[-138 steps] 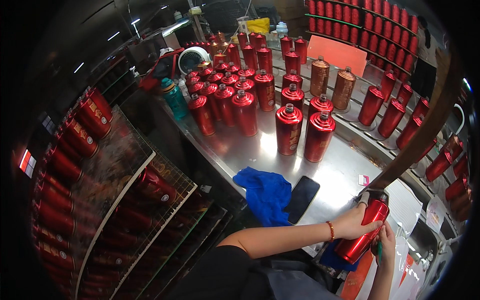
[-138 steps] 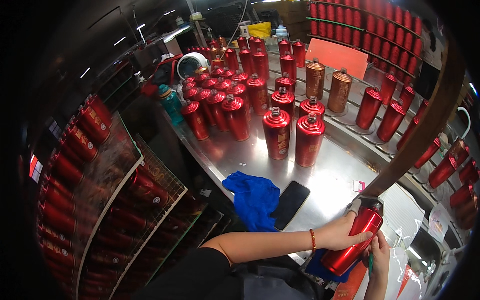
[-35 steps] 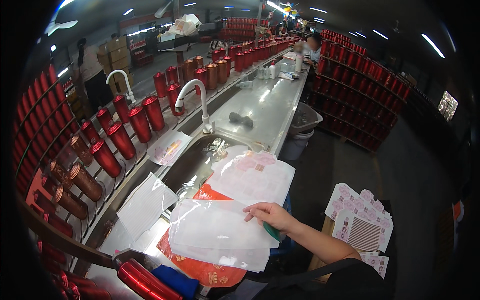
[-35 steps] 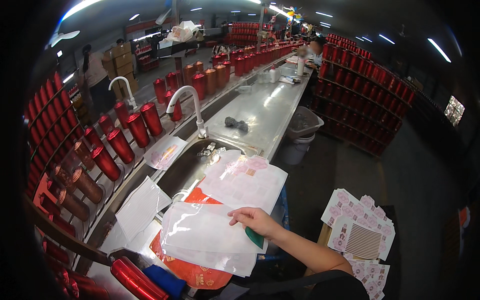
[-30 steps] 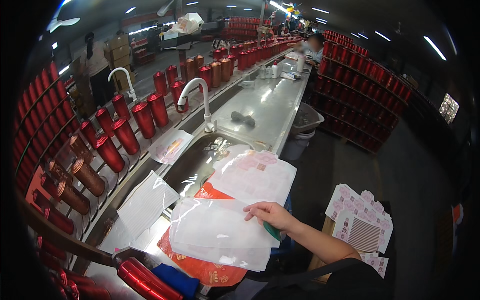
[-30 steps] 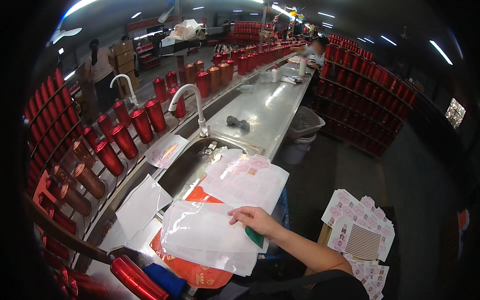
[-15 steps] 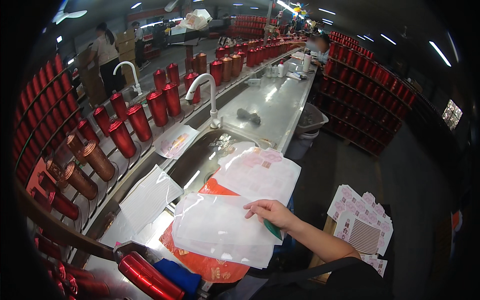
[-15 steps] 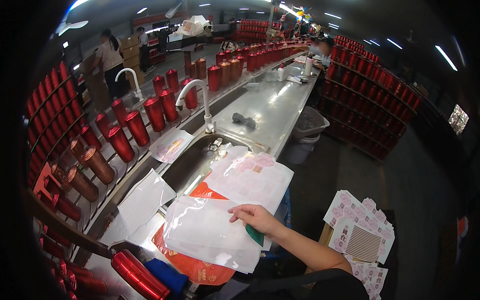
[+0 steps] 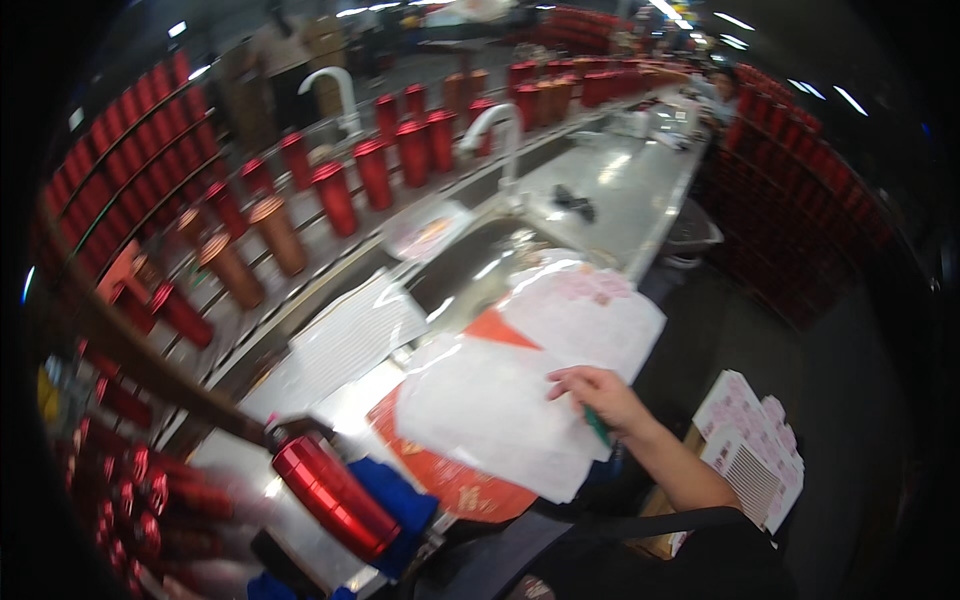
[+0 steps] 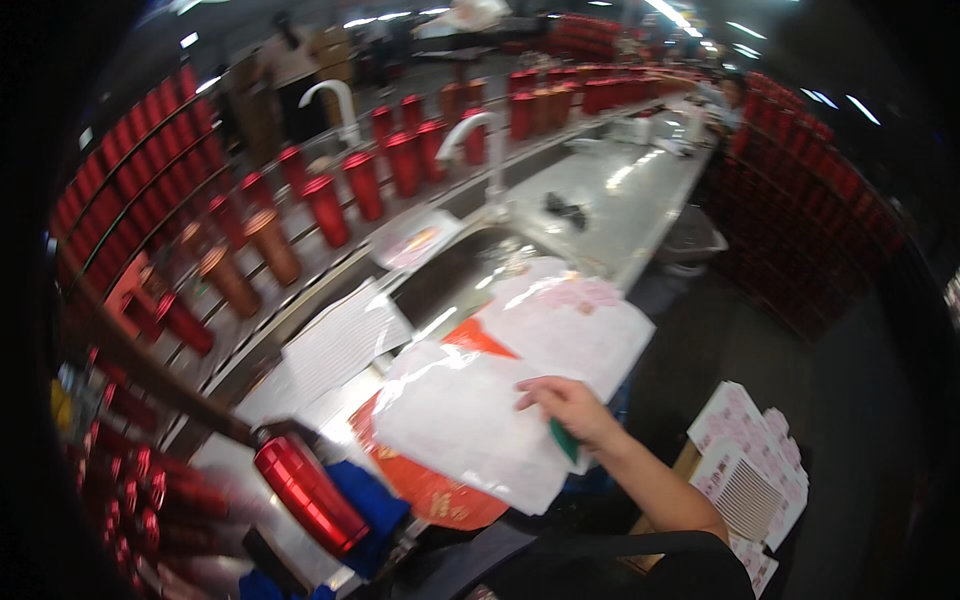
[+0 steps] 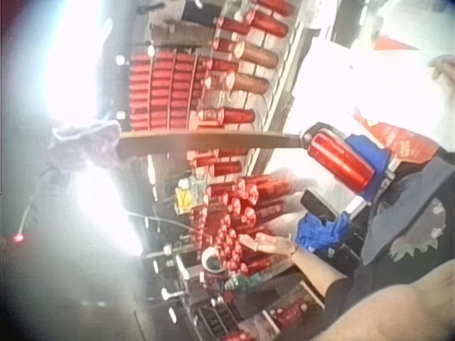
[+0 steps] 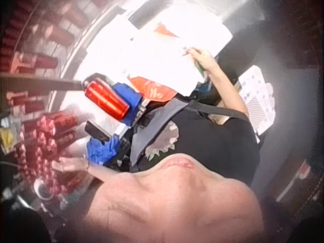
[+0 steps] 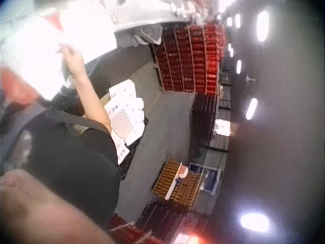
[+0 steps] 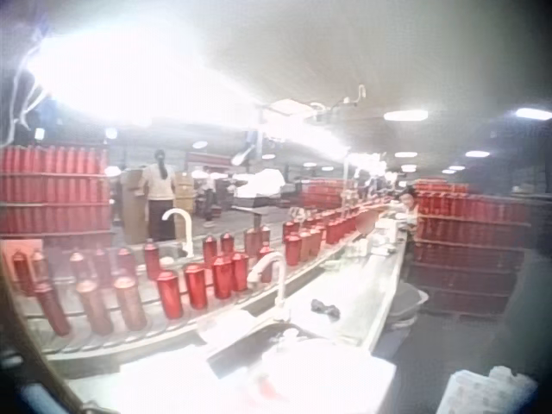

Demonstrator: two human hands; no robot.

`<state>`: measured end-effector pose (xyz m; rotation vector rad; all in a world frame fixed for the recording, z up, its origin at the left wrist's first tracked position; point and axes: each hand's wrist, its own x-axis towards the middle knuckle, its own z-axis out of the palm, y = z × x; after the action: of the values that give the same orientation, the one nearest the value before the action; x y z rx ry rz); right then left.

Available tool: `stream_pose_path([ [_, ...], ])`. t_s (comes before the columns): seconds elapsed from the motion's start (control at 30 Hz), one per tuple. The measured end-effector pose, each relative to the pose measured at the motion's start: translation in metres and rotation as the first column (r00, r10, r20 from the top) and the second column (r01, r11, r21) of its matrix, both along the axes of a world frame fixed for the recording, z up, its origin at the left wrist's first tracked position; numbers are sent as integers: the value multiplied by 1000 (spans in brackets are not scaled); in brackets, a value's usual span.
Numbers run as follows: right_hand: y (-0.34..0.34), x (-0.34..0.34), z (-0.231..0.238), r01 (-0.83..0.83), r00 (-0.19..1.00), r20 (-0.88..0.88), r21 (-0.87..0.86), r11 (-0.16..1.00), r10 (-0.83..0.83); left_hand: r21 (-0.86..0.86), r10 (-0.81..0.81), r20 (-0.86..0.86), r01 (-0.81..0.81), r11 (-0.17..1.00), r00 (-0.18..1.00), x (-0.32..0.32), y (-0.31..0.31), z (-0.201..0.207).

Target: The person picks red cylindrical cans from a metal table, applies paper labels to their sides, smooths the labels with a green tool, and places the finished cans on a nearby shelf. The process is repeated for multiple cans.

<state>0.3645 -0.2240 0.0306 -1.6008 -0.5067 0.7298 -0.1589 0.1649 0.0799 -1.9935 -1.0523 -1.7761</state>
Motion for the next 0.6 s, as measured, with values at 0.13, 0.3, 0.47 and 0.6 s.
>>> stream_pose_path([
  [0.13,-6,-7,-8,131,991,-34,-1,991,-131,-305,-100,221,166,938,970,-14,5,-31],
  [0.3,0,21,-47,101,994,-42,72,992,-98,-377,-64,240,154,913,969,-11,-23,-32],
  [0.47,56,-2,-10,-121,993,18,17,993,121,-362,27,366,115,925,930,-31,-68,-41],
  [0.6,85,-17,14,-214,975,53,-8,977,214,-363,-6,524,229,903,852,-30,-80,-56],
])
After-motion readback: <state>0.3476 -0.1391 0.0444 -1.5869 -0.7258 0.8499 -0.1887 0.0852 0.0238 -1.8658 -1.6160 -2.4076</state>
